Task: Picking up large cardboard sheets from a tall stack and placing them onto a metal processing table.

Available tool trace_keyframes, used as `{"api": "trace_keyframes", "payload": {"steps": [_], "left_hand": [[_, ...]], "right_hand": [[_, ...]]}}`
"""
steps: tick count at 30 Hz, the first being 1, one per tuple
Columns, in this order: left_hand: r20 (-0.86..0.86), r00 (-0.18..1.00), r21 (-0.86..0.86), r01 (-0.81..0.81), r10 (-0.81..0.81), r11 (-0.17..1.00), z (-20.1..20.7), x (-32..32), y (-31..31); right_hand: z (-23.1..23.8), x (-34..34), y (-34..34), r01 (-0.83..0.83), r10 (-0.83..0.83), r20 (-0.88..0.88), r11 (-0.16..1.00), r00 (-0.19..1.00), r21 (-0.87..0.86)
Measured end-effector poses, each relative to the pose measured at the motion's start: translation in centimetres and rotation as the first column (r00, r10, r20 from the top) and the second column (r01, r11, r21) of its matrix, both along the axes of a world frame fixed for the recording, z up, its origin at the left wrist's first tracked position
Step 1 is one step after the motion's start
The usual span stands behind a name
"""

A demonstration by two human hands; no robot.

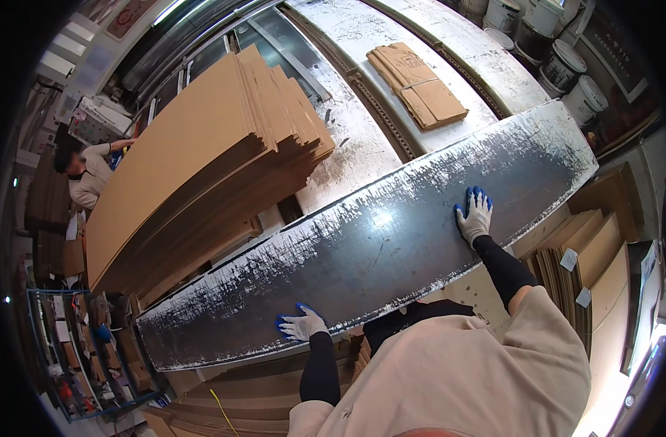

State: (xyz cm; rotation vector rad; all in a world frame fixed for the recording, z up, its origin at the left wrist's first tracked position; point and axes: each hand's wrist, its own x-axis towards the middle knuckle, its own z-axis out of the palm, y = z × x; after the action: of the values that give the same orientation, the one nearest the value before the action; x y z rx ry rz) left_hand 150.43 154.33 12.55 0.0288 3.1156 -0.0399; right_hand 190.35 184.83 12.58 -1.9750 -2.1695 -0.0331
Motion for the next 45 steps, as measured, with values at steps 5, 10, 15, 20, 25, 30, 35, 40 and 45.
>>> {"api": "trace_keyframes", "payload": {"steps": [5, 10, 15, 20, 25, 30, 35, 40, 45], "left_hand": [[-0.003, 1.000, -0.009, 0.003, -0.003, 1.000, -0.1, -0.1, 0.1], [-0.010, 1.000, -0.007, 0.001, -0.001, 1.000, -0.3, -0.1, 0.0], [-0.006, 1.000, 0.015, -0.003, 0.003, 1.000, 0.1, 0.1, 0.2], [-0.040, 0.999, 0.037, 0.024, -0.023, 0.999, -0.4, -0.1, -0.2], [0.023, 1.000, -0.013, -0.002, 0.002, 1.000, 1.4, 0.2, 0.3], [0.010, 1.000, 0.015, 0.001, -0.001, 1.000, 1.8, 0.4, 0.6], [0.023, 1.000, 0.031, -0.006, 0.006, 0.999, 1.9, 0.5, 0.4], [0.016, 1.000, 0.033, -0.007, 0.006, 0.999, 1.9, 0.4, 0.5], [-0.001, 1.000, 0.035, -0.001, 0.001, 0.999, 1.2, 0.2, 0.1]], "right_hand": [[0.2, 0.0, 0.0, 0.001, -0.001, 0.002, 1.000, 1.000, -0.007], [0.1, 0.0, 0.0, 0.005, -0.005, 0.007, 1.000, 1.000, -0.017], [0.1, 0.1, 0.1, 0.002, -0.002, 0.005, 1.000, 1.000, -0.002], [0.1, 0.0, 0.1, -0.008, 0.008, -0.007, 1.000, 1.000, 0.003], [0.2, 0.0, 0.0, 0.001, -0.001, -0.004, 1.000, 1.000, -0.023], [0.0, 0.0, 0.0, 0.001, -0.001, -0.001, 1.000, 1.000, -0.013], [0.1, 0.0, -0.1, 0.006, -0.006, -0.005, 1.000, 1.000, -0.028], [0.0, 0.0, 0.0, 0.011, -0.011, -0.002, 0.999, 1.000, -0.032], [0.1, -0.1, 0.0, 0.014, -0.015, -0.014, 0.999, 1.000, -0.050]]}}
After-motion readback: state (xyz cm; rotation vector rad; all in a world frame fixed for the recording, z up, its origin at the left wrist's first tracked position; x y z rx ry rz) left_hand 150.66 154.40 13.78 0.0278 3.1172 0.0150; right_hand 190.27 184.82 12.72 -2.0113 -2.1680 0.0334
